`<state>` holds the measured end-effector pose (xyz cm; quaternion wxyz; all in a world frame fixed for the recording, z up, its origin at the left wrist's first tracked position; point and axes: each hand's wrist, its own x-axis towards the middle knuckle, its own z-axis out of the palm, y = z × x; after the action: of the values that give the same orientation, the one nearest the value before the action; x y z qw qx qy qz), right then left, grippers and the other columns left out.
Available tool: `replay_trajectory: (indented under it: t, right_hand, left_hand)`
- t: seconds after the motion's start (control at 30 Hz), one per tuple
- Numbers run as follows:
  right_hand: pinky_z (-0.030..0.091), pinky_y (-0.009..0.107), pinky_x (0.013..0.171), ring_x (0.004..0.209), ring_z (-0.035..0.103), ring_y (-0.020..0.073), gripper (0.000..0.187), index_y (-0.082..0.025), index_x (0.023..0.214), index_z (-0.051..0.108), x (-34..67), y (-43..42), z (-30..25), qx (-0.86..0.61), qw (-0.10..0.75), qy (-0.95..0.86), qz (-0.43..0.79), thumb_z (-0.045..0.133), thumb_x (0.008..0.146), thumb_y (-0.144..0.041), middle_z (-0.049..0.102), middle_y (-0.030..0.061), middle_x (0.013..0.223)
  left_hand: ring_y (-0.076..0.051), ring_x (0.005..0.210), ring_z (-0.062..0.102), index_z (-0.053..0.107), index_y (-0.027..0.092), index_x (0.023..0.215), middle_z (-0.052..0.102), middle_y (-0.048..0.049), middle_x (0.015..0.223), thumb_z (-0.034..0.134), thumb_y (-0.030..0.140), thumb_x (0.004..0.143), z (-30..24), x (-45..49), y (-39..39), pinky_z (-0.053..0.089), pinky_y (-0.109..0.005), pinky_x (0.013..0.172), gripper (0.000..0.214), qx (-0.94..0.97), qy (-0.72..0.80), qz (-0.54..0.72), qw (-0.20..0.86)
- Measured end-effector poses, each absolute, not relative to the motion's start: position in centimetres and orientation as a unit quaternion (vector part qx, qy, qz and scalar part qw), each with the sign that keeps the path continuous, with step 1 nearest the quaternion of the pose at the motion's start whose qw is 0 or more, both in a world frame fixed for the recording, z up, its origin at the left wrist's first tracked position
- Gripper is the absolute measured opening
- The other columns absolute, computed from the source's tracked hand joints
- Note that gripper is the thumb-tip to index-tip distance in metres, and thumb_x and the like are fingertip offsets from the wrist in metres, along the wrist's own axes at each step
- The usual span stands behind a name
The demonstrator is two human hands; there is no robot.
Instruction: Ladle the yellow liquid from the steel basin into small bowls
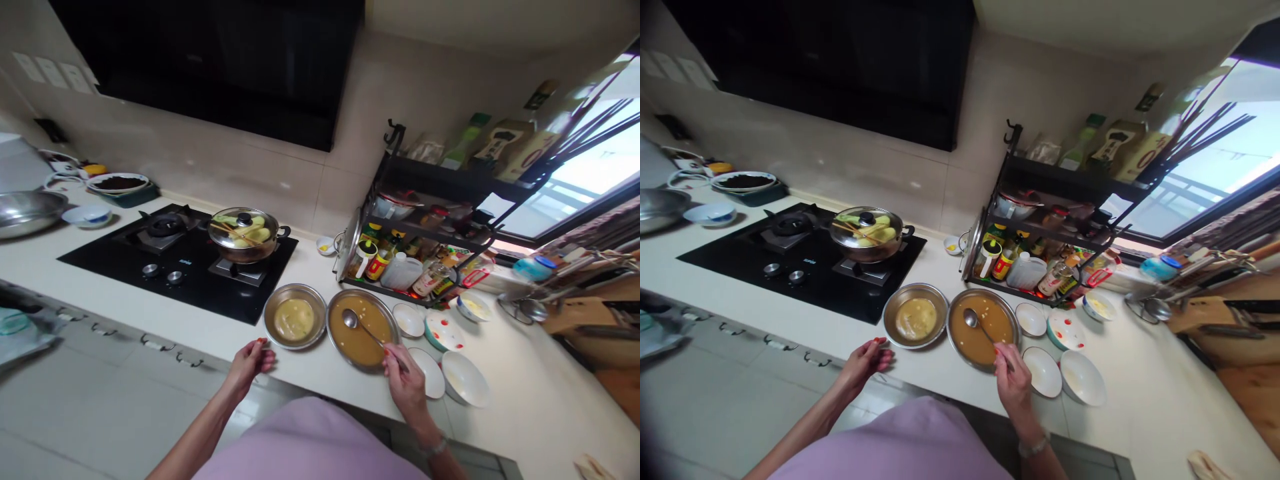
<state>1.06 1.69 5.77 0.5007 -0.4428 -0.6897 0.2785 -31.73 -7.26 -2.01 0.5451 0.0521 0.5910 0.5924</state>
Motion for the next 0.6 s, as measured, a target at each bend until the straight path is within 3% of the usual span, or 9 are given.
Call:
replay_trajectory:
  t: [0.13, 0.2, 0.4, 0.6]
  right_hand:
    - [0.055, 0.035, 0.068, 0.07, 0.065, 0.0203, 0.017, -0.024, 0.085, 0.073, 2.2, 0.6, 5.6, -0.43, 0.457, -0.744, 0.229, 0.057, 0.085, -0.031, 0.068, 0.0062, 0.076]
    - [0.055, 0.035, 0.07, 0.072, 0.065, 0.0206, 0.02, -0.023, 0.085, 0.072, 2.4, 0.1, 5.5, -0.44, 0.443, -0.748, 0.224, 0.056, 0.086, -0.035, 0.069, 0.0068, 0.076]
    - [0.047, 0.027, 0.04, 0.041, 0.053, 0.0146, 0.042, -0.016, 0.09, 0.064, 2.6, -0.4, 4.8, -0.581, 0.476, -0.587, 0.303, 0.055, 0.083, -0.056, 0.06, 0.0009, 0.056]
    - [0.046, 0.028, 0.041, 0.039, 0.052, 0.0149, 0.044, -0.016, 0.087, 0.061, 2.7, 0.8, 5.6, -0.597, 0.536, -0.494, 0.336, 0.06, 0.077, -0.059, 0.059, -0.0004, 0.052]
  left_hand:
    - [-0.013, 0.052, 0.066, 0.055, 0.011, 0.096, 0.069, -0.0082, 0.065, 0.048, 0.019, 0.093, -1.7, -31.4, -6.8, 0.053, -0.021, 0.05, 0.01, 0.058, 0.593, 0.587, 0.548]
    - [-0.013, 0.052, 0.066, 0.054, 0.012, 0.093, 0.069, -0.008, 0.064, 0.048, 0.019, 0.093, -1.5, -31.2, -6.6, 0.053, -0.022, 0.05, 0.009, 0.061, 0.598, 0.583, 0.547]
    - [-0.012, 0.05, 0.065, 0.054, 0.012, 0.087, 0.069, -0.0078, 0.063, 0.05, 0.018, 0.093, -1.4, -30.7, -6.2, 0.053, -0.022, 0.049, 0.01, 0.07, 0.606, 0.571, 0.549]
    - [-0.012, 0.05, 0.065, 0.054, 0.012, 0.089, 0.07, -0.008, 0.063, 0.049, 0.018, 0.093, -1.5, -30.6, -6.3, 0.054, -0.022, 0.049, 0.009, 0.069, 0.606, 0.572, 0.549]
